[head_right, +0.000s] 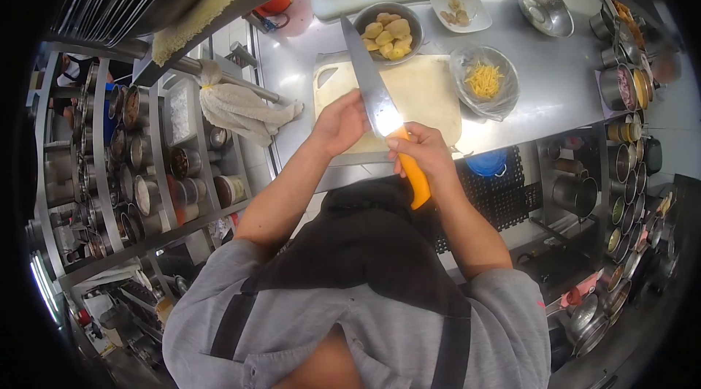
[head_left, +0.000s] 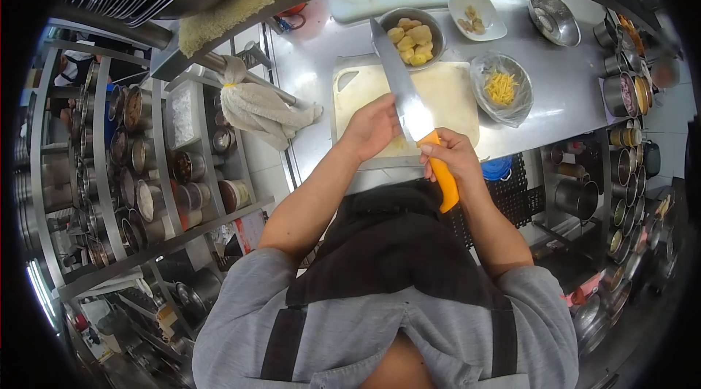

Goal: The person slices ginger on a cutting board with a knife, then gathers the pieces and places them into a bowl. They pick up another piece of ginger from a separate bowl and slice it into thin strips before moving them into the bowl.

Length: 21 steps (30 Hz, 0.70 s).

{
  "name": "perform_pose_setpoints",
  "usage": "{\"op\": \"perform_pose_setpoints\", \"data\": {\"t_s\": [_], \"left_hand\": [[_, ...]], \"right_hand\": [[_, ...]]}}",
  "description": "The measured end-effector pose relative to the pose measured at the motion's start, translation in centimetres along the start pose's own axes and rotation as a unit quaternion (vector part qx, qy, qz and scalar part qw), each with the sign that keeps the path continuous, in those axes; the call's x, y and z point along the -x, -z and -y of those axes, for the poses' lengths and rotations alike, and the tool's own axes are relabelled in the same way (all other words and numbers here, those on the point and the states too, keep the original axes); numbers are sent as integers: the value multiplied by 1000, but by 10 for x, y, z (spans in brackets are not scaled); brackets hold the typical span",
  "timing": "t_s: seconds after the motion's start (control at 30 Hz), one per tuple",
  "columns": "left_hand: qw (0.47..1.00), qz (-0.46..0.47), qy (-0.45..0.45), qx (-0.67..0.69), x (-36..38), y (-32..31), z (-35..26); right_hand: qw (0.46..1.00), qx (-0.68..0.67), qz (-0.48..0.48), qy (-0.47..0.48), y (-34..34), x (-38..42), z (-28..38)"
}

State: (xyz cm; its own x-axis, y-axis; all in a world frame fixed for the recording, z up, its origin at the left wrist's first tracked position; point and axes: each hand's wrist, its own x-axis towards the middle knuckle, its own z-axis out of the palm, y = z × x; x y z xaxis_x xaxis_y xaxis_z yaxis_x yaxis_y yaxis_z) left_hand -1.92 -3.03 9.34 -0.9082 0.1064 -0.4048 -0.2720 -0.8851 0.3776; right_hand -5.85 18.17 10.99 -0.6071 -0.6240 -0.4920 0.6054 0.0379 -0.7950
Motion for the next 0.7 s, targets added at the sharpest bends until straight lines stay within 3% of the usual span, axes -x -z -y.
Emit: {"op": "perform_pose_setpoints", "data": {"t_s": [0.1,0.37,0.43,0.47,0.5,0.53,0.6,0.63,0.7], "left_hand": [[993,-10,-24,-116,-13,16,7],[970,-72,-18,-231,-25,20,9],[956,-88,-20,-279,-30,30,12],[792,-52,-180,-581,-31,43,15],[513,-6,-315,-799,-28,44,15],[515,-6,-312,-798,-24,45,13],[416,-4,-367,-832,-11,47,3],[417,-4,-363,-833,-4,48,-1],[390,-35,-266,-881,10,50,-2]], "right_hand": [[1000,-14,-16,17,3,-10,-2],[994,72,-56,52,9,-28,-1],[969,176,-112,132,13,-33,-3],[969,175,-112,131,17,-31,-4],[959,212,-127,138,21,-27,-1],[947,249,-141,143,26,-22,2],[939,279,-155,131,35,-8,-2],[926,304,-165,151,38,0,-6],[901,342,-186,193,49,15,-23]]}}
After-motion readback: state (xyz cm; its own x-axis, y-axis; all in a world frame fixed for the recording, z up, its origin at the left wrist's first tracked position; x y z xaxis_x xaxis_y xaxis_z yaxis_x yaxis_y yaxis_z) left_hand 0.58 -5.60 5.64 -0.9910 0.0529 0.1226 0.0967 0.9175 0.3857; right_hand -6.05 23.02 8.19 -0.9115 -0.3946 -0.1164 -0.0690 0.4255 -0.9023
